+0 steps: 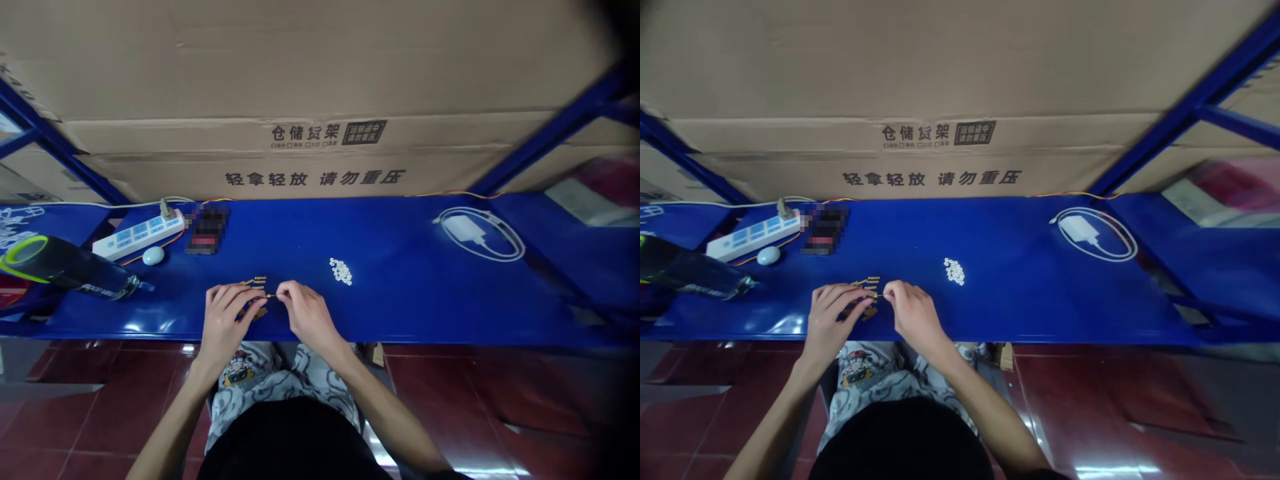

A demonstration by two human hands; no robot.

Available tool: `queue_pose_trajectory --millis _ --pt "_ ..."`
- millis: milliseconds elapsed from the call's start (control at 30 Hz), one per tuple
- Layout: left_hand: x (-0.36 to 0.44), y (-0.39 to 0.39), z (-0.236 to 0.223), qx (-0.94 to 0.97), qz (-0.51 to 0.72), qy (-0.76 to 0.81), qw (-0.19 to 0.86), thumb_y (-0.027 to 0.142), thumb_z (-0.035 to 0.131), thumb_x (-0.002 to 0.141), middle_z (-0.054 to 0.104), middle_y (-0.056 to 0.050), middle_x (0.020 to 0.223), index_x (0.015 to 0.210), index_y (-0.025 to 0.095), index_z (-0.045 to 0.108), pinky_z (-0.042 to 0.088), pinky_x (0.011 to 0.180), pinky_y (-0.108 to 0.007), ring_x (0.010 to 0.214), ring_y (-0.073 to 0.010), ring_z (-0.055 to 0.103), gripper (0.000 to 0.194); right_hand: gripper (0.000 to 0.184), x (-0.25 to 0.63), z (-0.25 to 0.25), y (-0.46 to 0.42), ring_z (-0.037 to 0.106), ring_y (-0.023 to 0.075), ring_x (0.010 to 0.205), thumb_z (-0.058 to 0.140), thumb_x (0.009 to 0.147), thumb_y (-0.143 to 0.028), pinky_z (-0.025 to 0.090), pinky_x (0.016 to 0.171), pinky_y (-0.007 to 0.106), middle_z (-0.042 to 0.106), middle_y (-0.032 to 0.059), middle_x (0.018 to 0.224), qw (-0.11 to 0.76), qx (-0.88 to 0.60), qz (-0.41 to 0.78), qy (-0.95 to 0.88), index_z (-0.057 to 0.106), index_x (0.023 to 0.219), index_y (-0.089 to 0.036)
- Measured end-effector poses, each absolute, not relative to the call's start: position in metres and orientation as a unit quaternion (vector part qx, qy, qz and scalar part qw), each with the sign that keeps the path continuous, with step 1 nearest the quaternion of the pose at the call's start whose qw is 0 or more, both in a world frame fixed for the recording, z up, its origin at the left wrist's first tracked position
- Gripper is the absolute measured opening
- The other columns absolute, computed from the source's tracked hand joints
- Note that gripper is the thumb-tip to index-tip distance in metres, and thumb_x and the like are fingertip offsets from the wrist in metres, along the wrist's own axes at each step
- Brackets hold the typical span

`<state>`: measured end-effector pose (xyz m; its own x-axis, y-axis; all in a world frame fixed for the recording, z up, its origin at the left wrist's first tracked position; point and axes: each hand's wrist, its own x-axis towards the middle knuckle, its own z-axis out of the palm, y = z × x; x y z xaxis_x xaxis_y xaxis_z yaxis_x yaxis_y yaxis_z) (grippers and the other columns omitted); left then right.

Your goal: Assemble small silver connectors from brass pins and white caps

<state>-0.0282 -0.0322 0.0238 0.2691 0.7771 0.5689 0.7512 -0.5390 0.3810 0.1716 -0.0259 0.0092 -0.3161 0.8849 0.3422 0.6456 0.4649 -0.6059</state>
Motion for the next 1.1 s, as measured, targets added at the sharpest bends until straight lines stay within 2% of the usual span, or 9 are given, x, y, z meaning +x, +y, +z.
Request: queue_pose_trajectory --millis 233,400,533,633,767,833,900,967,1100 --pt "-0.029 -0.023 0.022 0.84 0.338 0.423 0.023 0.029 0.057 0.105 0.077 -0.002 0.103 0.105 0.026 0.068 0.04 0.099 -0.046 0.101 -0.023 0.068 0.011 0.021 0.168 0.005 -0.031 0.063 0.019 0.076 0.036 0.103 -0.013 0.044 0.076 0.034 0.069 0.005 0.09 0.325 -0.507 0.068 -0.795 0.055 0.102 -0.022" --pt "-0.02 -0.023 0.021 0.864 0.296 0.408 0.009 0.028 0.051 0.108 0.075 -0.005 0.115 0.112 0.025 0.067 0.035 0.104 -0.047 0.114 -0.0244 0.064 0.017 0.02 0.18 0.006 -0.037 0.066 0.0194 0.079 0.037 0.105 -0.018 0.044 0.075 0.032 0.071 0.0055 0.09 0.312 -0.507 0.061 -0.801 0.056 0.103 -0.022" --pt "-0.007 -0.02 0.019 0.892 0.269 0.362 -0.005 0.033 0.048 0.109 0.075 -0.005 0.114 0.115 0.024 0.067 0.036 0.101 -0.045 0.111 -0.0244 0.064 0.022 0.022 0.198 0.008 -0.045 0.066 0.0195 0.075 0.036 0.106 -0.02 0.044 0.073 0.031 0.07 0.0051 0.085 0.294 -0.527 0.033 -0.797 0.057 0.101 -0.022" --pt "-0.001 -0.017 0.019 0.902 0.262 0.344 -0.004 0.031 0.045 0.109 0.075 -0.005 0.112 0.113 0.025 0.067 0.036 0.099 -0.044 0.11 -0.0237 0.063 0.023 0.024 0.205 0.007 -0.049 0.066 0.0198 0.073 0.035 0.107 -0.023 0.045 0.072 0.031 0.07 0.0048 0.084 0.29 -0.528 0.023 -0.798 0.058 0.101 -0.022" --pt "-0.008 -0.017 0.022 0.882 0.31 0.355 0.017 0.029 0.049 0.107 0.073 -0.005 0.111 0.108 0.023 0.067 0.038 0.097 -0.043 0.108 -0.0231 0.063 0.019 0.025 0.212 0.004 -0.047 0.07 0.0203 0.077 0.036 0.108 -0.031 0.047 0.07 0.03 0.073 0.0053 0.09 0.322 -0.544 0.059 -0.773 0.058 0.112 -0.022" --pt "-0.014 -0.015 0.023 0.852 0.359 0.379 0.041 0.031 0.051 0.106 0.073 -0.005 0.108 0.102 0.022 0.065 0.04 0.093 -0.041 0.103 -0.0225 0.063 0.017 0.028 0.222 0.004 -0.042 0.071 0.0214 0.079 0.035 0.108 -0.032 0.048 0.068 0.03 0.073 0.0084 0.1 0.336 -0.587 0.038 -0.736 0.059 0.119 -0.021" --pt "-0.018 -0.014 0.023 0.817 0.409 0.4 0.066 0.032 0.052 0.105 0.072 -0.004 0.102 0.097 0.021 0.063 0.041 0.09 -0.039 0.098 -0.0216 0.062 0.017 0.031 0.237 0.004 -0.036 0.07 0.0223 0.079 0.035 0.107 -0.03 0.046 0.064 0.03 0.071 0.0121 0.108 0.316 -0.628 -0.005 -0.711 0.063 0.117 -0.02" --pt "-0.019 -0.012 0.023 0.794 0.441 0.409 0.085 0.033 0.052 0.105 0.071 -0.004 0.098 0.095 0.021 0.062 0.042 0.088 -0.038 0.094 -0.021 0.062 0.018 0.031 0.254 0.003 -0.031 0.068 0.0215 0.076 0.039 0.105 -0.03 0.045 0.062 0.029 0.069 0.0112 0.103 0.285 -0.643 -0.022 -0.711 0.068 0.11 -0.02" --pt "-0.016 -0.012 0.023 0.803 0.431 0.399 0.101 0.034 0.051 0.105 0.071 -0.004 0.1 0.097 0.022 0.062 0.042 0.091 -0.038 0.095 -0.0214 0.062 0.019 0.03 0.271 -0.001 -0.024 0.067 0.0203 0.075 0.047 0.103 -0.033 0.046 0.066 0.029 0.067 0.009 0.096 0.279 -0.631 -0.024 -0.724 0.073 0.111 -0.019"
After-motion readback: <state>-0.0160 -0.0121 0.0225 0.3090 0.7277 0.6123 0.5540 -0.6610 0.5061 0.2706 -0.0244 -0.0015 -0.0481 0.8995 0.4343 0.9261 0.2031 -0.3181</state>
